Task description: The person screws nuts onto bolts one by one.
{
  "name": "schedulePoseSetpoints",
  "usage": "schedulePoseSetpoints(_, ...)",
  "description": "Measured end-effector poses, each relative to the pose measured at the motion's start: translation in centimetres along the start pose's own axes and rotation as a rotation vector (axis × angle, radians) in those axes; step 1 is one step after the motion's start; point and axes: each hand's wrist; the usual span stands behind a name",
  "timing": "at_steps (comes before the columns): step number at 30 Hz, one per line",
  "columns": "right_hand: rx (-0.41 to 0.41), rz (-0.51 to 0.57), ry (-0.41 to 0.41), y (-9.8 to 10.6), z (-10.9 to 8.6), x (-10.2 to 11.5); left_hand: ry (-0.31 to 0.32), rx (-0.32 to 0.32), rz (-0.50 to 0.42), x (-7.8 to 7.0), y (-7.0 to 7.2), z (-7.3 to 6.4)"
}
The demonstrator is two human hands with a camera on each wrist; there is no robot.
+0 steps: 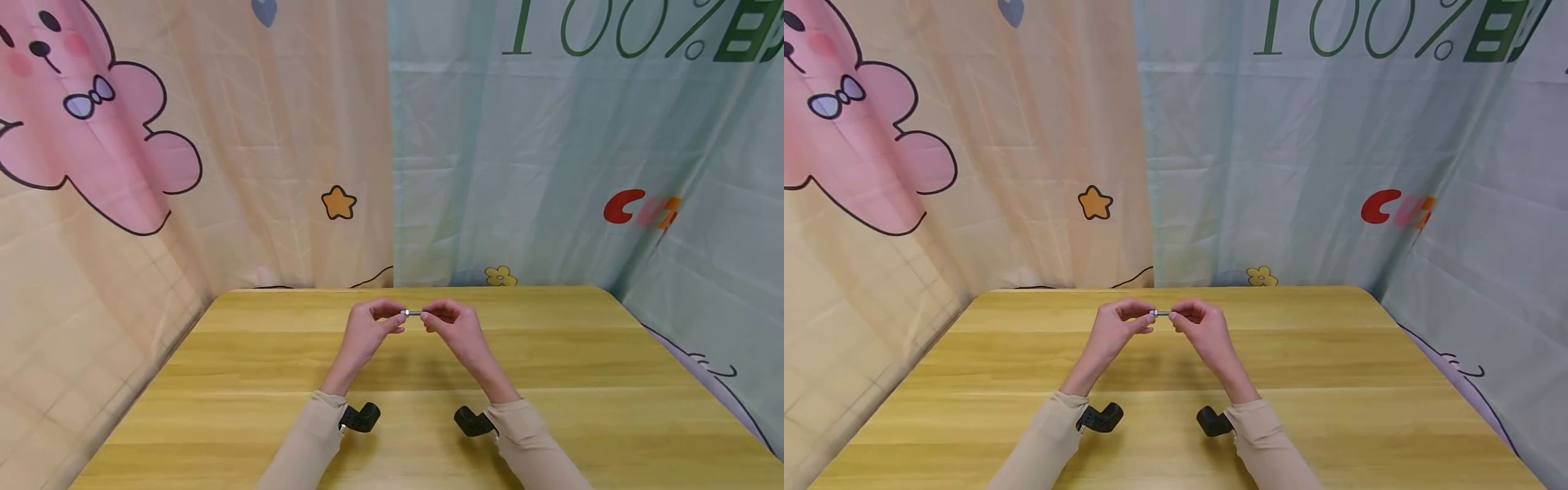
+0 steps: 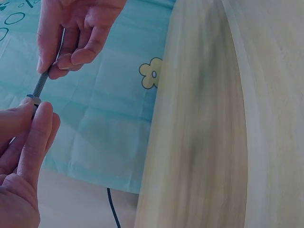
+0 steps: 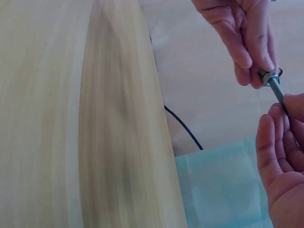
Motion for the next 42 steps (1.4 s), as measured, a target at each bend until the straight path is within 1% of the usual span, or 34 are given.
schedulePoseSetpoints(3, 0.017, -0.036, -0.044, -0.1, 0.5, -0.3, 0.016, 0.003, 0.002, 0.8, 0.3, 0.2)
schedulePoseSetpoints(7, 0.054, -0.105, -0.107, 0.0, 1.6, -0.9, 0.055, -0.003, -0.015, 1.9, 0.7, 1.0)
schedulePoseSetpoints(9, 0.083, -0.130, -0.120, 0.1, 2.1, -0.8, 0.080, -0.015, -0.019, 2.4, 0.8, 1.4)
schedulePoseSetpoints(13, 0.133, -0.154, -0.143, 0.2, 3.6, -2.0, 0.130, -0.043, 0.018, 3.7, 1.1, 2.5)
schedulePoseSetpoints(15, 0.140, -0.173, -0.168, 0.2, 4.3, -2.7, 0.163, -0.051, 0.051, 4.4, 1.2, 3.1)
schedulePoseSetpoints(16, 0.138, -0.184, -0.183, 0.2, 4.7, -3.6, 0.177, -0.049, 0.070, 4.7, 1.3, 3.3)
schedulePoseSetpoints(20, 0.149, -0.255, -0.233, 0.2, 5.7, -4.3, 0.237, -0.018, 0.177, 5.4, 1.5, 4.4)
schedulePoseSetpoints(21, 0.159, -0.274, -0.240, 0.3, 5.9, -4.4, 0.247, -0.007, 0.212, 5.5, 1.5, 4.7)
schedulePoseSetpoints(26, 0.207, -0.402, -0.294, 0.6, 7.1, -4.9, 0.269, 0.028, 0.458, 5.6, 1.6, 5.8)
schedulePoseSetpoints(28, 0.221, -0.451, -0.316, 0.6, 7.5, -5.3, 0.273, 0.042, 0.532, 5.6, 1.6, 6.1)
schedulePoseSetpoints(29, 0.225, -0.475, -0.319, 0.6, 7.7, -5.5, 0.272, 0.052, 0.553, 5.7, 1.6, 6.3)
schedulePoseSetpoints(32, 0.234, -0.523, -0.321, 0.6, 8.1, -6.0, 0.285, 0.077, 0.582, 5.8, 1.6, 6.5)
schedulePoseSetpoints(35, 0.240, -0.549, -0.319, 0.4, 8.3, -6.4, 0.292, 0.095, 0.610, 6.2, 1.7, 6.7)
schedulePoseSetpoints(38, 0.240, -0.571, -0.325, 0.3, 8.4, -6.6, 0.309, 0.101, 0.622, 6.6, 1.7, 6.8)
schedulePoseSetpoints(42, 0.222, -0.582, -0.330, 0.1, 8.5, -6.7, 0.328, 0.094, 0.602, 7.0, 1.7, 6.8)
Point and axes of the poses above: each hand's wrist, its own z-axis towards the middle knuckle, its own y-axis out of the back of the hand, x = y × z, and after that the axes turned 8 degrees about x, right-handed
